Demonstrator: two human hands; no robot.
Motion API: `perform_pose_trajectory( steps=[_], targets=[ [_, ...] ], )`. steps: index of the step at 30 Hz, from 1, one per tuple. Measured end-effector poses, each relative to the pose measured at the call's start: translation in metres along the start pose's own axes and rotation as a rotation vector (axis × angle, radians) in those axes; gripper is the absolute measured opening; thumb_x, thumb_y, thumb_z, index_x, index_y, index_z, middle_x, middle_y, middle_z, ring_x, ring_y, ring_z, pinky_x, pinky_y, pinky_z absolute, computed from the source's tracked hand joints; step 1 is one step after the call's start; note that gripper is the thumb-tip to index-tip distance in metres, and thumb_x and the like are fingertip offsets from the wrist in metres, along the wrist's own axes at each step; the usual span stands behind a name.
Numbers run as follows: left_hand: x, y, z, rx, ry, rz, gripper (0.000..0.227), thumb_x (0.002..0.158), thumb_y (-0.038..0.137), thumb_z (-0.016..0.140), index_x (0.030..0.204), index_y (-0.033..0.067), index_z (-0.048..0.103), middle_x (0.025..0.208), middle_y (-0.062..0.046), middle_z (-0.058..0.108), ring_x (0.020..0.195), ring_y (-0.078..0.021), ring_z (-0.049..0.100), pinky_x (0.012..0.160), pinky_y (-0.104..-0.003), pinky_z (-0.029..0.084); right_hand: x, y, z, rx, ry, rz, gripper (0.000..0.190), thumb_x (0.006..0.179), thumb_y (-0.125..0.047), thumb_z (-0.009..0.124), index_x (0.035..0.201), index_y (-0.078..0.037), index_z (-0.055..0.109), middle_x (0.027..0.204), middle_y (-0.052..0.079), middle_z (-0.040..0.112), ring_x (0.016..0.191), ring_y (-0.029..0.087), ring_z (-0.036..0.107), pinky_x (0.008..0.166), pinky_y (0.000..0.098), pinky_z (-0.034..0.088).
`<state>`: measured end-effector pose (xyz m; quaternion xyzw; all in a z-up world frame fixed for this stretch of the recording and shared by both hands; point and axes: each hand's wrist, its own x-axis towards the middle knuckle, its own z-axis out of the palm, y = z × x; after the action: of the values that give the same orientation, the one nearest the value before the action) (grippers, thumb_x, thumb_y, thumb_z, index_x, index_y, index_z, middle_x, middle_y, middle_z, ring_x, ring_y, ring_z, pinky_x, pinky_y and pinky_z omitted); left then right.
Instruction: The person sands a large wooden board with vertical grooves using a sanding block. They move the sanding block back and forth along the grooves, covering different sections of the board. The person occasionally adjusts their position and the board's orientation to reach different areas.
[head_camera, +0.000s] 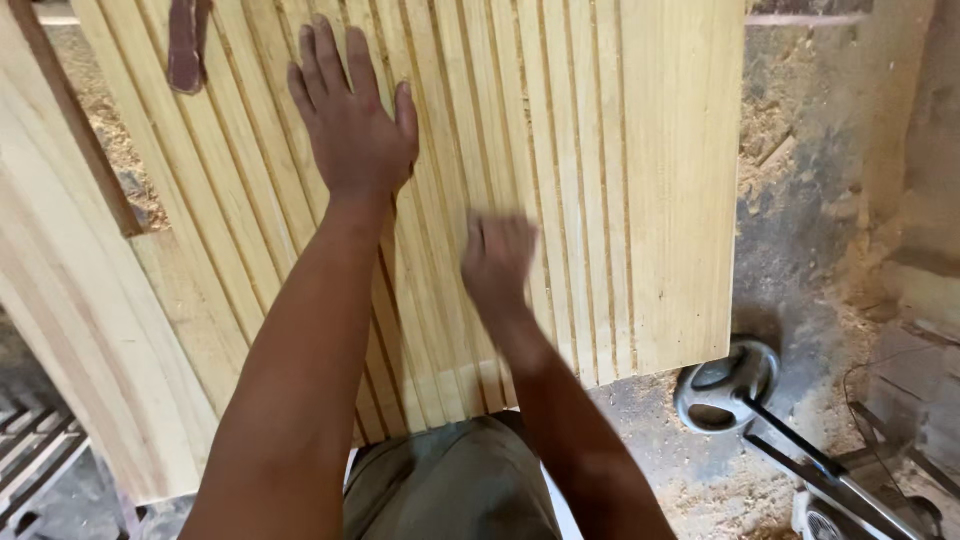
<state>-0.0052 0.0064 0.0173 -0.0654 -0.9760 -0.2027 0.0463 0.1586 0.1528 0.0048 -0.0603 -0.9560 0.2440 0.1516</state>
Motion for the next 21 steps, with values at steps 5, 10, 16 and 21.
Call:
perform_pose_trajectory(
  steps=[5,10,16,21],
  targets=[
    [-0.007,-0.001,-0.001,-0.012,-0.014,-0.001,0.066,0.111,0.037,0.06,0.158,-0.0031,0.038,0.167,-0.029,0.025,0.157,-0.0452,0.019,0.128,-0.062,0.016,0.077,-0.008,0.032,0.083,-0.075,0.081,0.003,0.097,-0.009,0.065,0.097,-0.006,0.067,0.091,0.011,0.066,0.096,0.032,0.059,0.089,0.0475,0.041],
    [-0.006,0.0,-0.005,-0.005,-0.009,0.0,0.067,0.111,0.039,0.06,0.158,-0.0028,0.038,0.168,-0.028,0.025,0.158,-0.0446,0.019,0.128,-0.062,0.016,0.045,-0.016,-0.001,0.06,-0.08,0.036,0.009,0.095,-0.008,0.067,0.103,-0.005,0.069,0.094,0.014,0.066,0.097,0.034,0.058,0.091,0.0491,0.041],
    [-0.006,-0.001,-0.003,-0.009,-0.041,-0.032,0.07,0.108,0.04,0.059,0.158,-0.0032,0.038,0.167,-0.029,0.024,0.157,-0.0437,0.018,0.126,-0.062,0.017,0.078,-0.008,0.036,0.002,-0.038,0.025,0.007,0.095,-0.008,0.065,0.1,-0.006,0.069,0.096,0.014,0.067,0.099,0.035,0.057,0.091,0.0507,0.04],
    [0.0,0.0,-0.003,-0.015,-0.075,-0.048,0.07,0.107,0.042,0.058,0.157,-0.0021,0.038,0.167,-0.029,0.023,0.157,-0.0438,0.017,0.126,-0.062,0.015,0.149,-0.003,0.074,0.03,-0.057,0.087,0.005,0.098,-0.009,0.064,0.098,-0.005,0.067,0.096,0.012,0.067,0.099,0.034,0.058,0.093,0.0484,0.042]
  ],
)
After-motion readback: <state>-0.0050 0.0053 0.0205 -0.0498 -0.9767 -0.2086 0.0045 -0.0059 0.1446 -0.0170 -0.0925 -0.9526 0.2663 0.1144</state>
